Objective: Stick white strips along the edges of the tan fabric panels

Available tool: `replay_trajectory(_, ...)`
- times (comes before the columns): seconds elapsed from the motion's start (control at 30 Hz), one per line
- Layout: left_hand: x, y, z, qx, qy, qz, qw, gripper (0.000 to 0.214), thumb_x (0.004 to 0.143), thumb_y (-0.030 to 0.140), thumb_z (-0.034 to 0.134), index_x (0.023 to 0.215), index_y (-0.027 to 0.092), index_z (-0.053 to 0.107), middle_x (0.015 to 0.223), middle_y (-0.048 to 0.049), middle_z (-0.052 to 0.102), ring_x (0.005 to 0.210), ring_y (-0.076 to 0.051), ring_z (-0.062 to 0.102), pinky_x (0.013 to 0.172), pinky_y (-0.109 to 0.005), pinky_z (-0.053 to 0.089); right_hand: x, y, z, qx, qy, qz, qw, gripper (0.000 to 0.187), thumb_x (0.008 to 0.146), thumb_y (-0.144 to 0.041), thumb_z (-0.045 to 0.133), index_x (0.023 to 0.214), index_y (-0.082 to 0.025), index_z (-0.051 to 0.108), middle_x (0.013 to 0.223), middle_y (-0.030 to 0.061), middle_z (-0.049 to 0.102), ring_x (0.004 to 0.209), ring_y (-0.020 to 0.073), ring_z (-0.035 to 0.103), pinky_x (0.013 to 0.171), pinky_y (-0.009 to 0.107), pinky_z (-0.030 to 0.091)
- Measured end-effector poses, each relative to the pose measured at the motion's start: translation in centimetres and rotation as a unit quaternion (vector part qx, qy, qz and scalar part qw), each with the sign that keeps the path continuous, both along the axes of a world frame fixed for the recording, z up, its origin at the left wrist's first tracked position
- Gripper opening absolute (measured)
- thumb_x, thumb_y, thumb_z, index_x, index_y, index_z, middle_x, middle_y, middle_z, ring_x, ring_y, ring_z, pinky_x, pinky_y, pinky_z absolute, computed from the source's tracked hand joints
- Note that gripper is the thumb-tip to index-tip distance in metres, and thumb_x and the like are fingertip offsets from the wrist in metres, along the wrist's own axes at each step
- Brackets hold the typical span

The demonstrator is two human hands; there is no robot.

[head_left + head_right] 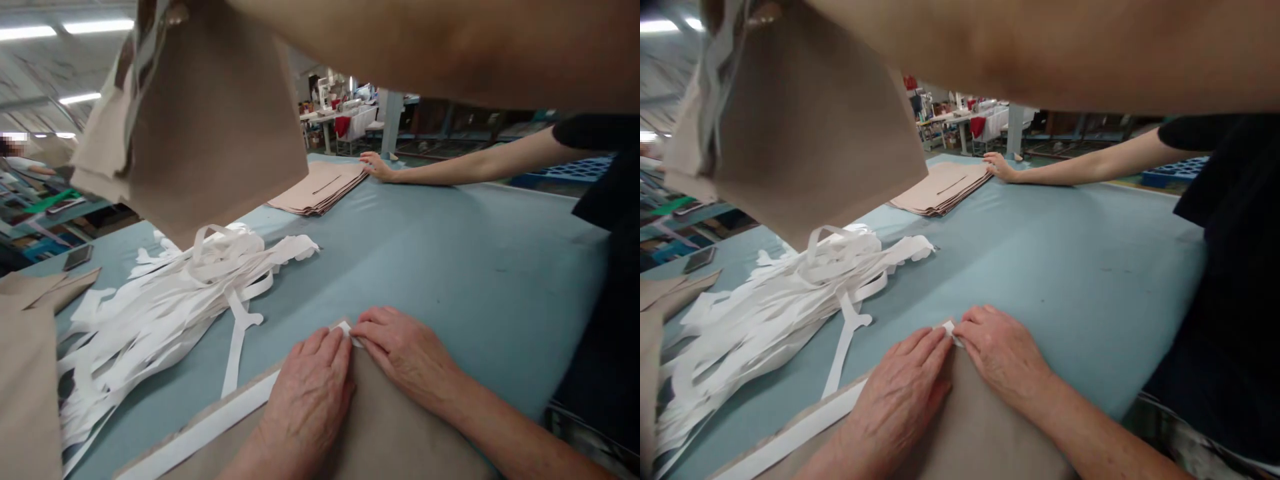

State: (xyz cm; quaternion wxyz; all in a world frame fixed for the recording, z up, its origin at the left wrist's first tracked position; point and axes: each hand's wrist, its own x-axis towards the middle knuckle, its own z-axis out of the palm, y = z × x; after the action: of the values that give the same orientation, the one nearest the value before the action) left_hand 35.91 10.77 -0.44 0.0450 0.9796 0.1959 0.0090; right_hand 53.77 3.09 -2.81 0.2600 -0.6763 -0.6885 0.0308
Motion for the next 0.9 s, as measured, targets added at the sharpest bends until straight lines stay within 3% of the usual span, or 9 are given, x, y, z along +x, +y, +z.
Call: replay_trajectory(0.9, 0.4, -0.1, -1.1, 0.012, -0.027, -0.010, 0.999, 0.038, 0.098, 0.023, 0.041, 0.134, 0.019, 0.052, 0.140, -0.0053, 0.059, 0.129, -0.026, 0.050, 0.103, -0.042, 0.049, -0.2, -0.1, -0.3, 0.018, -0.013, -0.005, 1.000, 0.016, 0.090, -0.010, 0.062, 0.096, -0.021, 0.071, 0.095, 0.0031, 0.067, 0.089, 0.0195, 0.058, 0.077, 0.032, 0.047)
